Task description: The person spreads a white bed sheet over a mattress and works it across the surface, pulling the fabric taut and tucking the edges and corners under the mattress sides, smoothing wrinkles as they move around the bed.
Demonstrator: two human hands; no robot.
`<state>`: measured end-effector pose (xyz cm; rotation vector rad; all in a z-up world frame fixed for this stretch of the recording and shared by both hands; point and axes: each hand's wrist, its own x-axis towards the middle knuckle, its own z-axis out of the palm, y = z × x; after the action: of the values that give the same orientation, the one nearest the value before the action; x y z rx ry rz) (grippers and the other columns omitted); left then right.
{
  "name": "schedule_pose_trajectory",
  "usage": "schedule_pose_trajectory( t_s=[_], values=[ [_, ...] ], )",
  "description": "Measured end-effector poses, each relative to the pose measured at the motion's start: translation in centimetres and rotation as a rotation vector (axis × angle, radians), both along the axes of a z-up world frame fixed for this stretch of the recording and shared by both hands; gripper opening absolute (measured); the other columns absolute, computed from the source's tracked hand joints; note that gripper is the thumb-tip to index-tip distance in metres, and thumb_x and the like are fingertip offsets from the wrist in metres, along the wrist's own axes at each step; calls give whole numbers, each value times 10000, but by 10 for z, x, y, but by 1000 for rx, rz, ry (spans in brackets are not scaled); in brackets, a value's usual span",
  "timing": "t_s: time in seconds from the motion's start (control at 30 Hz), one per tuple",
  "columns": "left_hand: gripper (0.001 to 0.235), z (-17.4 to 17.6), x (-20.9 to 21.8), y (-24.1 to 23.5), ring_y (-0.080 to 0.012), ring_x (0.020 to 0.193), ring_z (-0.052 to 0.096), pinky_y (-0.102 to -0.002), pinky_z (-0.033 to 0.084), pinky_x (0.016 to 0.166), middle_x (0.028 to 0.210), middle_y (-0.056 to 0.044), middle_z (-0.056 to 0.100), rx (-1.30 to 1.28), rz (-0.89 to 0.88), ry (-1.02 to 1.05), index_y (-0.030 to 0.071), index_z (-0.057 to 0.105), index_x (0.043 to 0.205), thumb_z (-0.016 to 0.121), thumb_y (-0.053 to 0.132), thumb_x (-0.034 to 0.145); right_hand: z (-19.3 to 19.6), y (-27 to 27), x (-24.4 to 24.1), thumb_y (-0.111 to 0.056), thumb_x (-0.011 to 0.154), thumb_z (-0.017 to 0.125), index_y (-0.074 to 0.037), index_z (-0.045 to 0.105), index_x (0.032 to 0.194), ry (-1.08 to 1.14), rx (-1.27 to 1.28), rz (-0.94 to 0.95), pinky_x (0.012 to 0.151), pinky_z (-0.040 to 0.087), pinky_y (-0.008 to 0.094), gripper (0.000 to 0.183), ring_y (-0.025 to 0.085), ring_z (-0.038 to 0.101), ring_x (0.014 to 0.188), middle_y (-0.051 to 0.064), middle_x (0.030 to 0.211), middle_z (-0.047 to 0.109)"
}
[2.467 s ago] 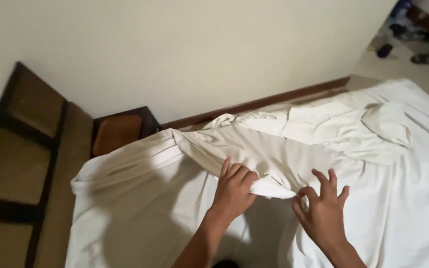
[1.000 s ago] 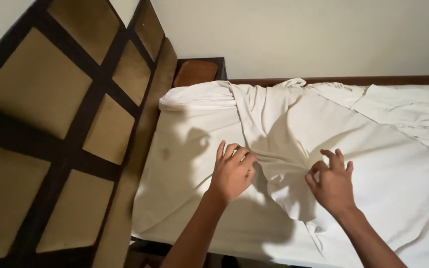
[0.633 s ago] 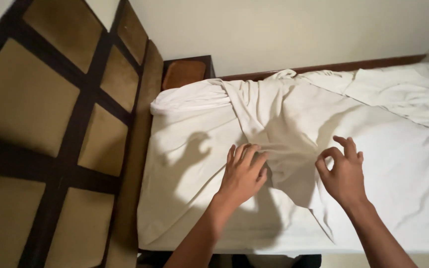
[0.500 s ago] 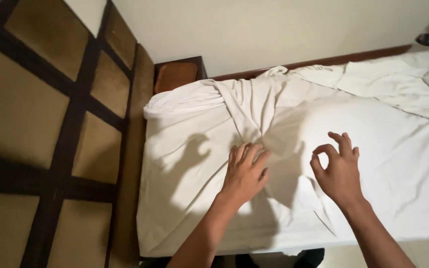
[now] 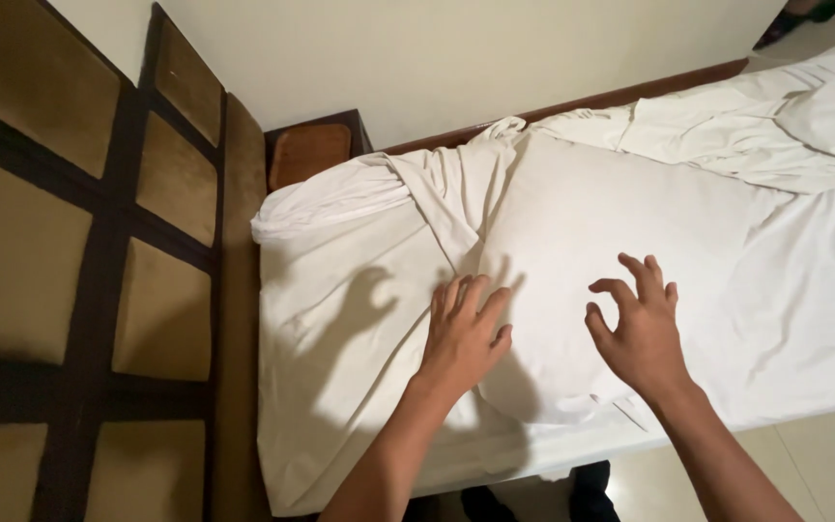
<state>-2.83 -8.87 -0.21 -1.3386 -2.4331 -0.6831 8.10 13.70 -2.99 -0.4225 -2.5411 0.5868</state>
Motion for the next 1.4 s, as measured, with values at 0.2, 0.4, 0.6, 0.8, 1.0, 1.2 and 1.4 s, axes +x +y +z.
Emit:
schedule_pose_trajectory(
  t_s=[0.2, 0.4, 0.6, 0.8, 1.0, 1.2, 1.4],
  values=[
    [481, 12, 9, 3, -401, 1278, 474, -561, 379, 1096, 1365, -202, 502, 29, 9, -25, 61, 641, 1282, 771, 212, 844, 4, 1, 11, -166, 837, 730, -109, 696, 1118, -9, -20, -5, 1127, 251, 729, 289, 501, 271, 1515, 216, 1552, 440],
    [493, 11, 19, 14, -395, 1276, 474, -581, 367, 1101, 1392, -192, 491, 66, -56, 2, 62, 630, 1283, 775, 224, 841, 7, 4, 35, -174, 836, 733, -109, 681, 1188, -42, -8, -43, 1133, 235, 739, 361, 504, 241, 1523, 226, 1577, 403],
    [477, 12, 37, 32, -400, 1300, 456, -611, 361, 1086, 1407, -169, 473, 26, -116, -24, 91, 618, 1284, 763, 227, 850, 14, 10, 71, -187, 843, 736, -110, 674, 1223, -36, -19, -126, 1132, 228, 751, 393, 511, 224, 1520, 240, 1580, 386],
    [492, 17, 62, 56, -401, 1309, 447, -654, 339, 1095, 1403, -169, 470, -8, -147, -30, 98, 613, 1293, 768, 237, 847, 20, 24, 107, -193, 843, 738, -107, 667, 1242, 9, -10, -164, 1131, 234, 747, 415, 504, 241, 1526, 232, 1588, 399],
    [497, 17, 99, 82, -394, 1316, 447, -650, 341, 1107, 1420, -169, 463, 18, -129, -13, 96, 609, 1314, 759, 238, 862, 29, 47, 145, -199, 854, 723, -107, 597, 1355, 45, -17, -141, 1132, 237, 739, 525, 495, 250, 1522, 233, 1601, 378],
    [523, 14, 151, 104, -407, 1340, 424, -641, 346, 1103, 1454, -187, 423, 9, -49, -57, 90, 598, 1331, 761, 237, 857, 20, 80, 192, -227, 867, 709, -109, 573, 1391, 13, -1, -95, 1129, 219, 734, 554, 495, 236, 1522, 228, 1620, 343],
    [515, -1, 198, 113, -453, 1366, 377, -678, 327, 1082, 1497, -201, 387, 8, 107, -92, 81, 595, 1328, 755, 226, 860, 1, 103, 226, -231, 882, 688, -106, 577, 1377, 13, -8, 48, 1124, 257, 710, 522, 484, 258, 1525, 220, 1626, 353]
  ],
)
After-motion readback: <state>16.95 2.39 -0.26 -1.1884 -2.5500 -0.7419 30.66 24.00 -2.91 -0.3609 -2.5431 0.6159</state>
